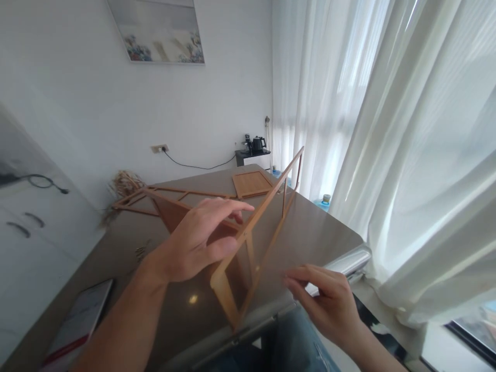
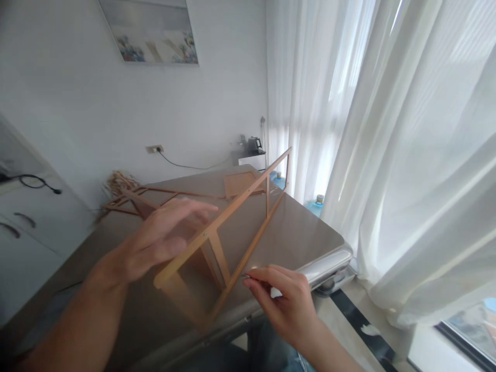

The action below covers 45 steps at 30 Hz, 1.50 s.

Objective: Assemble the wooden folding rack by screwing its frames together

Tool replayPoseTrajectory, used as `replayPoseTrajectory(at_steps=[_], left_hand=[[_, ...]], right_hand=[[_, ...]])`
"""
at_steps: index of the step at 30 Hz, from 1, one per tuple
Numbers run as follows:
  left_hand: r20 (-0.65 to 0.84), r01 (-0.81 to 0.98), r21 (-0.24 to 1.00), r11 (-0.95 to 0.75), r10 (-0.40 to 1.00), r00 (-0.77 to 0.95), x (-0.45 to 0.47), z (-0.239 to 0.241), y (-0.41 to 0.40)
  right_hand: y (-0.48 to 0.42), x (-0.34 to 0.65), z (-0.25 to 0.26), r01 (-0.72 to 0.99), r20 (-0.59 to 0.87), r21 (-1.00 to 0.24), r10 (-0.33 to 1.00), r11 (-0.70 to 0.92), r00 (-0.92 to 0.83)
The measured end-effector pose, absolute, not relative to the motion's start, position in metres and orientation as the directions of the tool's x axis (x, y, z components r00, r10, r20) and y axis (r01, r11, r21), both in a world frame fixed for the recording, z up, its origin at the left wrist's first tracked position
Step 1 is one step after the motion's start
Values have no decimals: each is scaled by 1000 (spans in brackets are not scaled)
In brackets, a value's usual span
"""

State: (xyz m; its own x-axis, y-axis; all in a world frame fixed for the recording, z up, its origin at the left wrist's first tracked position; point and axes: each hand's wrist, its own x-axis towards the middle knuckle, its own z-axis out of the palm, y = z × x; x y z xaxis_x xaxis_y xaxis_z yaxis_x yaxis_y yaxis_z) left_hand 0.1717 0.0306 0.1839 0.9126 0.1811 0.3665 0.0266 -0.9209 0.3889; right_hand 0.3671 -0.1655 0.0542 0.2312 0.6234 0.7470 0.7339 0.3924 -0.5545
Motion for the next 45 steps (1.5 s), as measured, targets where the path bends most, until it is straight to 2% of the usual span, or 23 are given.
replayPoseTrajectory(at_steps=[3,6,11,15,20,28,31,36,39,45], left_hand=[[477,43,497,-866,314,821,153,166,26],[536,121,459,-880,383,752,141,151,17],[561,48,314,-948,226,797,153,149,6],[599,78,270,-960,231,766,162,142,1],[645,88,286,-954,260,719,164,131,-3],[636,87,303,-949,270,723,164,131,-4],[640,82,307,-948,269,720,165,129,-4],[644,80,311,-947,272,716,164,128,-2],[651,72,305,-950,263,712,165,128,-1],[663,68,294,-953,255,704,166,126,0]], right_hand=[[-168,369,48,698,736,-590,626,405,259],[-163,372,47,661,741,-609,611,439,278],[-140,368,66,634,809,-557,523,535,269],[-116,364,80,694,894,-414,407,590,187],[-97,368,83,777,955,-196,297,598,12],[-89,372,92,790,963,-78,249,608,-97],[-90,378,95,810,956,-5,240,586,-168],[-91,389,108,813,901,219,208,540,-381],[-93,393,118,810,868,306,204,501,-453],[-96,397,135,746,789,495,128,446,-601]])
